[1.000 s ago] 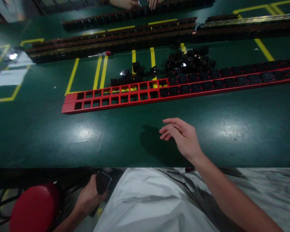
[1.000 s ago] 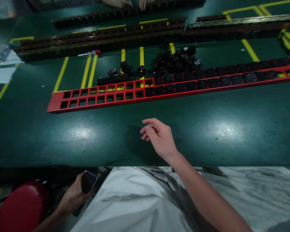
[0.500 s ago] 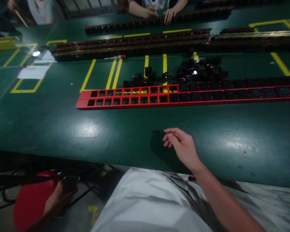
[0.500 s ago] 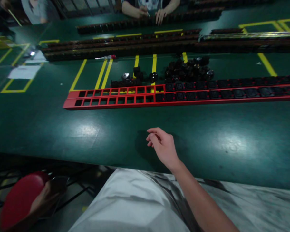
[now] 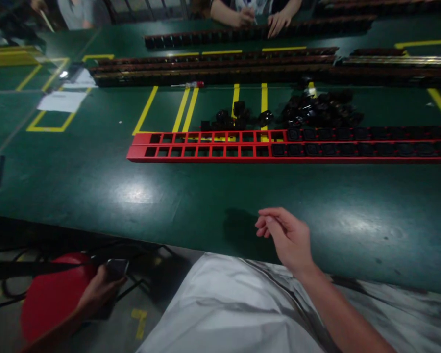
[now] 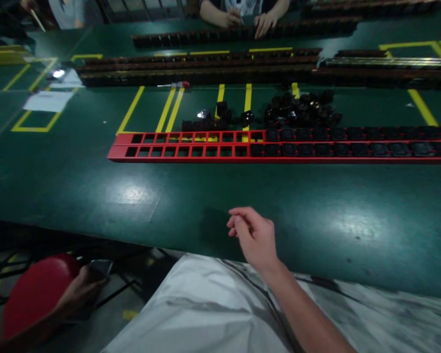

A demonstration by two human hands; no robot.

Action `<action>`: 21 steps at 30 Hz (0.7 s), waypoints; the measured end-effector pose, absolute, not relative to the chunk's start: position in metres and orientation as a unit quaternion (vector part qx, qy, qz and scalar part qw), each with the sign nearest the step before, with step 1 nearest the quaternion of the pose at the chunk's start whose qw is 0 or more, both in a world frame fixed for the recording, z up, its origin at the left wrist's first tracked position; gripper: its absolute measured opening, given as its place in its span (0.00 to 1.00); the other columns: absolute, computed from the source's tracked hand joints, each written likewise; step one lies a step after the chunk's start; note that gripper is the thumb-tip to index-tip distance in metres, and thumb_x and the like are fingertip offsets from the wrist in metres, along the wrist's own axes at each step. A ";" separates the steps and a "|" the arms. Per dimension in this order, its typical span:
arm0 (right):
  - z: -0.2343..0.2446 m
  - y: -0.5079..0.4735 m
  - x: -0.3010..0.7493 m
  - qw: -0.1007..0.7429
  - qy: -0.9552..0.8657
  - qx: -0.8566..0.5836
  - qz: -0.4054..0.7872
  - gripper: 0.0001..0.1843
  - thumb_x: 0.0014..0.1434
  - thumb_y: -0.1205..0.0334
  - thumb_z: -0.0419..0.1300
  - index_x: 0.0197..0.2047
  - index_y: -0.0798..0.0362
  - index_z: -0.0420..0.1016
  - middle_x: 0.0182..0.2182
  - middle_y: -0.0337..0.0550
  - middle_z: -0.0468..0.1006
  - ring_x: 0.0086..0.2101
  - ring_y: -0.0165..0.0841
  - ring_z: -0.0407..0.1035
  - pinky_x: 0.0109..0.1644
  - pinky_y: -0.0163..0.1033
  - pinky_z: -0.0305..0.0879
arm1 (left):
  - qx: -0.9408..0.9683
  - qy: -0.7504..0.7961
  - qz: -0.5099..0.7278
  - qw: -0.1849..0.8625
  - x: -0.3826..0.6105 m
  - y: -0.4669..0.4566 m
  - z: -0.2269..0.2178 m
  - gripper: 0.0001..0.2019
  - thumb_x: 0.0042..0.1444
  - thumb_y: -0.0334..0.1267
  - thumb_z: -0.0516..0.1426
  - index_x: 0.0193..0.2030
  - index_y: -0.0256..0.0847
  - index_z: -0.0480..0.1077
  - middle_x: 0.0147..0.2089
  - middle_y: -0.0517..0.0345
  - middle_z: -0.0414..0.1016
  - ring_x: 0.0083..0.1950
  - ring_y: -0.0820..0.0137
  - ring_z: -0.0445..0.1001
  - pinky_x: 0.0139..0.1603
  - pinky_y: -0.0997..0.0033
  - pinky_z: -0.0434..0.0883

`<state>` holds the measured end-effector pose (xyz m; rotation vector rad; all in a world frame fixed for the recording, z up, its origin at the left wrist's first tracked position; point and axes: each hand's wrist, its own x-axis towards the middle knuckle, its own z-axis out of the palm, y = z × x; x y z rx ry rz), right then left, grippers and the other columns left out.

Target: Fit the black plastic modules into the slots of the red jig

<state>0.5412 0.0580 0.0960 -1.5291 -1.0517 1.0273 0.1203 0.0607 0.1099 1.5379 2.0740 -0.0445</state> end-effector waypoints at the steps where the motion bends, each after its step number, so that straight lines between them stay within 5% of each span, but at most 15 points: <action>1: 0.103 0.051 0.531 0.468 -0.460 -0.606 0.449 0.14 0.68 0.55 0.54 0.44 0.53 0.78 0.28 0.40 0.79 0.24 0.28 0.73 0.28 0.33 0.68 | 0.568 0.772 -0.019 0.283 0.126 0.056 0.101 0.13 0.53 0.53 0.53 0.39 0.49 0.60 0.29 0.66 0.75 0.36 0.56 0.82 0.38 0.63 0.78; 5: 0.123 0.028 0.491 0.340 -0.554 -0.475 0.593 0.17 0.69 0.52 0.53 0.40 0.54 0.80 0.28 0.40 0.77 0.26 0.27 0.71 0.32 0.32 0.64 | 0.650 0.650 -0.048 0.391 0.168 0.034 0.094 0.32 0.34 0.44 0.63 0.51 0.49 0.64 0.42 0.54 0.83 0.45 0.49 0.83 0.45 0.59 0.79; 8: 0.123 0.015 0.479 0.304 -0.539 -0.419 0.664 0.28 0.69 0.39 0.49 0.38 0.54 0.78 0.24 0.36 0.69 0.24 0.26 0.61 0.27 0.31 0.56 | 0.702 0.559 -0.020 0.441 0.219 0.035 0.118 0.35 0.37 0.40 0.63 0.57 0.46 0.63 0.50 0.49 0.81 0.51 0.52 0.81 0.52 0.59 0.77; 10: 0.120 0.009 0.480 0.329 -0.510 -0.396 0.689 0.38 0.67 0.29 0.42 0.31 0.54 0.74 0.21 0.34 0.60 0.23 0.26 0.55 0.27 0.32 0.54 | 0.709 0.567 0.018 0.420 0.256 0.048 0.136 0.34 0.40 0.41 0.62 0.57 0.46 0.61 0.47 0.51 0.81 0.46 0.55 0.82 0.47 0.60 0.78; 13: 0.117 0.005 0.483 0.399 -0.428 -0.366 0.724 0.43 0.63 0.24 0.40 0.36 0.55 0.75 0.27 0.39 0.69 0.29 0.30 0.62 0.39 0.35 0.64 | 0.678 0.615 0.025 0.402 0.303 0.079 0.148 0.33 0.42 0.45 0.62 0.57 0.41 0.60 0.40 0.52 0.80 0.39 0.56 0.81 0.38 0.60 0.78; 16: 0.119 0.010 0.485 0.460 -0.347 -0.346 0.740 0.43 0.61 0.23 0.45 0.52 0.56 0.74 0.41 0.47 0.76 0.41 0.36 0.69 0.53 0.42 0.65 | 0.669 0.602 0.052 0.433 0.329 0.106 0.149 0.32 0.45 0.46 0.63 0.56 0.41 0.61 0.45 0.52 0.78 0.45 0.58 0.80 0.45 0.60 0.78; 21: 0.123 0.026 0.496 0.521 -0.185 -0.319 0.770 0.40 0.57 0.32 0.63 0.60 0.53 0.67 0.46 0.49 0.76 0.47 0.38 0.71 0.56 0.45 0.66 | 0.590 0.563 0.109 0.568 0.345 0.130 0.160 0.28 0.57 0.56 0.57 0.59 0.42 0.65 0.49 0.52 0.79 0.50 0.59 0.79 0.48 0.59 0.78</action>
